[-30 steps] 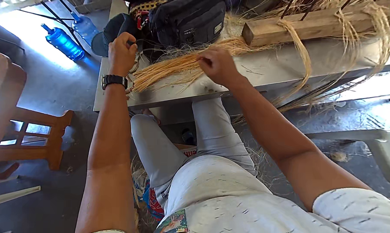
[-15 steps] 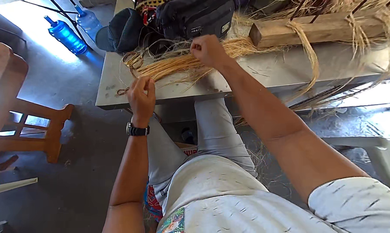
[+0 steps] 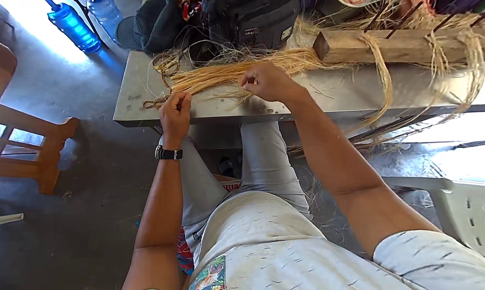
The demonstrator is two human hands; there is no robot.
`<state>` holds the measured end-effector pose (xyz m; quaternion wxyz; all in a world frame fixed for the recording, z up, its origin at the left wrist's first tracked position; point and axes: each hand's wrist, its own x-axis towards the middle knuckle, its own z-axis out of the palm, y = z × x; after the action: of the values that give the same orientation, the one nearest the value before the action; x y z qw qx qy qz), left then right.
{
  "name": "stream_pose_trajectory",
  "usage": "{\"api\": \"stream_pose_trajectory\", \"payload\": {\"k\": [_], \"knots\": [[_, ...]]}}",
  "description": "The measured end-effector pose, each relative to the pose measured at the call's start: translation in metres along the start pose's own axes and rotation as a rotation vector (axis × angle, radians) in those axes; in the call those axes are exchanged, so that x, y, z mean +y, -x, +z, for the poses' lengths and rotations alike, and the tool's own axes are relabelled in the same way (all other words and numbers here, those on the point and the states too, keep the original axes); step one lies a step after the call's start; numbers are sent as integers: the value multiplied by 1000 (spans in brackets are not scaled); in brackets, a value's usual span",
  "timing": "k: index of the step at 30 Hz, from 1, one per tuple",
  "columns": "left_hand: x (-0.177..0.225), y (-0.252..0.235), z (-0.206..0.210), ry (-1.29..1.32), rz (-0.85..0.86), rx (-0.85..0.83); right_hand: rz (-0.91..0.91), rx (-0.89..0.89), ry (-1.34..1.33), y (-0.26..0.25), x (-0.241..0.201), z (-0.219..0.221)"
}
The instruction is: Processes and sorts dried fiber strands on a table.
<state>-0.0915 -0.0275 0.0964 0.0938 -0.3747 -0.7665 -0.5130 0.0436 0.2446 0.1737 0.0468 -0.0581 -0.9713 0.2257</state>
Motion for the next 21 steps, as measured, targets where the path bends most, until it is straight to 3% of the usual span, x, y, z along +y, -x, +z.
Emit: {"api": "stream_pose_trajectory", "payload": {"k": [6, 10, 21], "knots": [[2, -1, 1, -28, -13, 3, 139, 197, 70, -7, 7, 5], [2, -1, 2, -27, -15, 22, 229, 184, 160, -24, 14, 7], [0, 0, 4, -26, -13, 39, 100, 346, -53, 12, 37, -24]]}}
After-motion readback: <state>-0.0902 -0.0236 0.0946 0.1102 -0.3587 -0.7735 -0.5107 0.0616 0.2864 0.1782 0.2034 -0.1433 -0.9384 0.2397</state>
